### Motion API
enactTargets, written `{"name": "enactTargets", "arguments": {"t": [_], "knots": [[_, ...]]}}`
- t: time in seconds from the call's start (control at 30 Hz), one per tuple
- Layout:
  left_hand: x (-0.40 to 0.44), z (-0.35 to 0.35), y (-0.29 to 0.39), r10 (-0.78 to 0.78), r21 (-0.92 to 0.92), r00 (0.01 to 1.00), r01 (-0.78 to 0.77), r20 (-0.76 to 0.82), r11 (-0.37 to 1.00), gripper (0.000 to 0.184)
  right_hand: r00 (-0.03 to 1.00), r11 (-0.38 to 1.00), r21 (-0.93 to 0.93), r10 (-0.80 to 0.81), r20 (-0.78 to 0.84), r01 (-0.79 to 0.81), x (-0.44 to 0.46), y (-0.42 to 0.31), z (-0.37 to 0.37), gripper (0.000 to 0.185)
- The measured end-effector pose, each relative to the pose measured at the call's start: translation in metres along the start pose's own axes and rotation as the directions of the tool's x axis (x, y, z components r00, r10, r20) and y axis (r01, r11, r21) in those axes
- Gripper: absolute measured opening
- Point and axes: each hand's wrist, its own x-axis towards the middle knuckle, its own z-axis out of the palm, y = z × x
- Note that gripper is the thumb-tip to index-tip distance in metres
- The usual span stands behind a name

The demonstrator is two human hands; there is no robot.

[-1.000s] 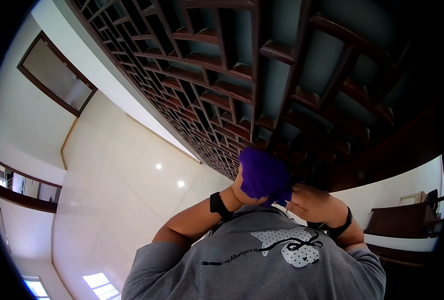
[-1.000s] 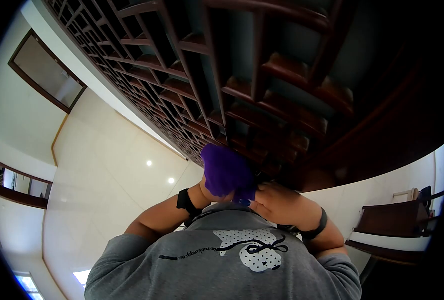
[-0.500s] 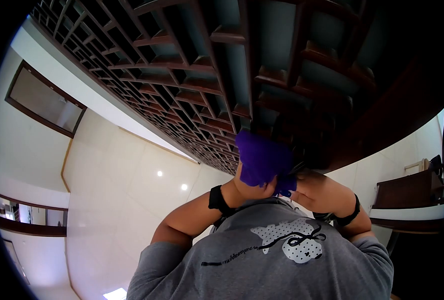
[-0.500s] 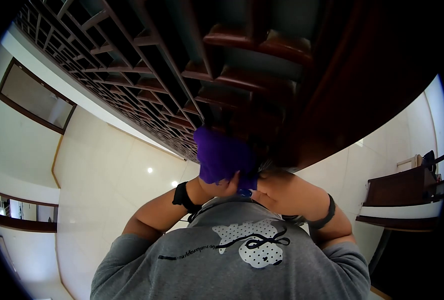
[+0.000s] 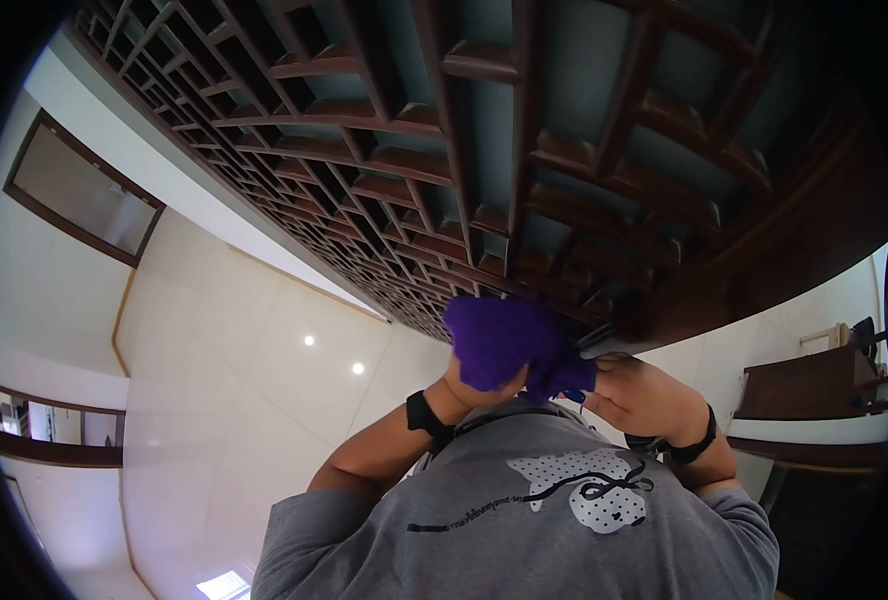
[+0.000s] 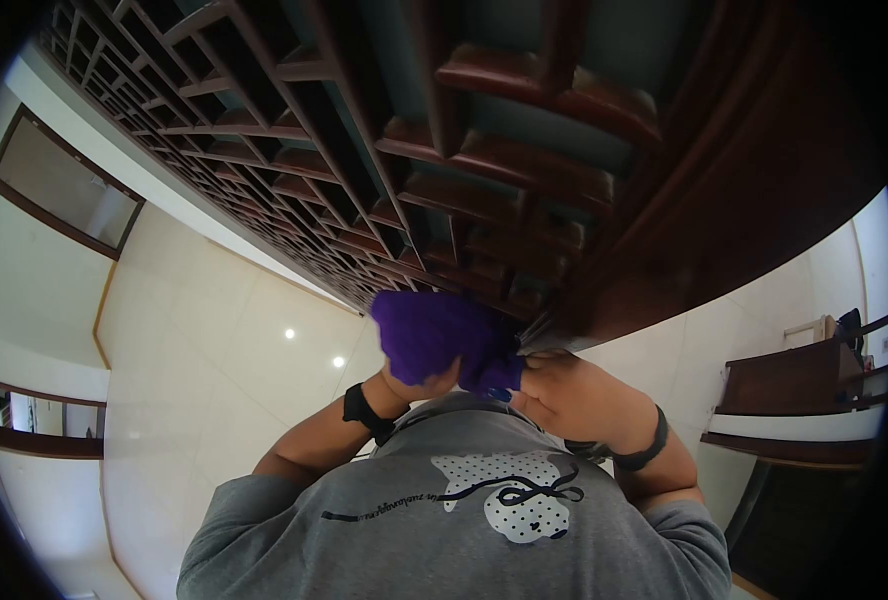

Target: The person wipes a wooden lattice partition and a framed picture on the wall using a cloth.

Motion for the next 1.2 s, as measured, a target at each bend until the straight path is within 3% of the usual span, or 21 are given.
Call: {"name": "enactTargets", "arguments": {"t": [0.03, 0.07, 0.17, 0.3, 0.4, 0.5, 0.6, 0.7, 0.8, 0.9, 1.0, 1.1, 1.2], "knots": [[-0.008, -0.001, -0.005, -0.031, -0.016, 0.999, 0.031, 0.017, 0.999, 0.038, 1.0, 1.0, -0.005, 0.004, 0.005, -0.004, -0.003, 0.006, 0.003, 0.012], [-0.015, -0.004, -0.007, -0.022, 0.173, 0.998, 0.032, -0.06, 0.984, 0.038, 1.0, 1.0, -0.011, 0.007, 0.009, -0.007, -0.006, 0.01, 0.006, 0.012], [-0.02, -0.008, -0.009, -0.182, 0.153, 0.96, 0.217, -0.214, 0.964, 0.033, 0.998, 0.993, 0.108, 0.042, -0.038, -0.037, -0.005, 0.001, 0.005, 0.011], [-0.015, -0.016, -0.024, -0.11, 0.251, 0.963, 0.173, -0.246, 0.952, 0.03, 0.999, 1.0, -0.011, 0.023, 0.026, -0.023, -0.001, -0.005, -0.002, 0.013], [-0.006, -0.013, -0.015, -0.194, 0.142, 0.945, 0.236, -0.263, 0.961, 0.028, 0.998, 0.999, -0.026, 0.036, 0.045, -0.035, 0.0, -0.009, -0.001, 0.013], [0.003, -0.002, -0.008, -0.221, -0.005, 0.966, 0.223, -0.135, 0.975, 0.029, 0.998, 0.999, -0.024, 0.043, 0.053, -0.042, -0.002, -0.008, -0.002, 0.014], [0.007, 0.014, 0.003, -0.132, -0.035, 0.983, 0.129, -0.124, 0.991, 0.032, 0.997, 0.999, 0.005, 0.052, 0.063, -0.053, 0.002, -0.013, -0.003, 0.014], [0.002, 0.022, -0.002, -0.178, -0.119, 0.977, 0.164, -0.118, 0.979, 0.036, 0.995, 0.998, 0.0, 0.06, 0.08, -0.061, 0.0, -0.014, -0.002, 0.014], [0.006, 0.007, -0.01, -0.136, 0.039, 0.986, 0.14, -0.094, 0.989, 0.039, 0.998, 0.999, -0.03, 0.036, 0.061, -0.034, -0.005, -0.008, -0.001, 0.015], [-0.002, -0.01, -0.027, -0.152, 0.107, 0.979, 0.167, -0.136, 0.98, 0.04, 0.997, 0.998, -0.05, 0.048, 0.065, -0.045, -0.006, -0.005, 0.001, 0.015], [-0.014, -0.017, -0.045, -0.305, -0.13, 0.93, 0.283, -0.203, 0.95, 0.039, 1.0, 1.0, -0.015, 0.013, -0.015, -0.013, -0.007, -0.001, 0.006, 0.016], [-0.019, -0.017, -0.045, -0.281, -0.145, 0.915, 0.248, -0.29, 0.958, 0.035, 0.998, 0.999, 0.013, 0.036, -0.046, -0.036, -0.009, 0.007, 0.013, 0.015], [-0.028, -0.019, -0.049, -0.364, -0.239, 0.858, 0.291, -0.362, 0.926, 0.033, 0.993, 0.992, 0.062, 0.111, -0.041, -0.108, -0.014, 0.01, 0.009, 0.014]]}}
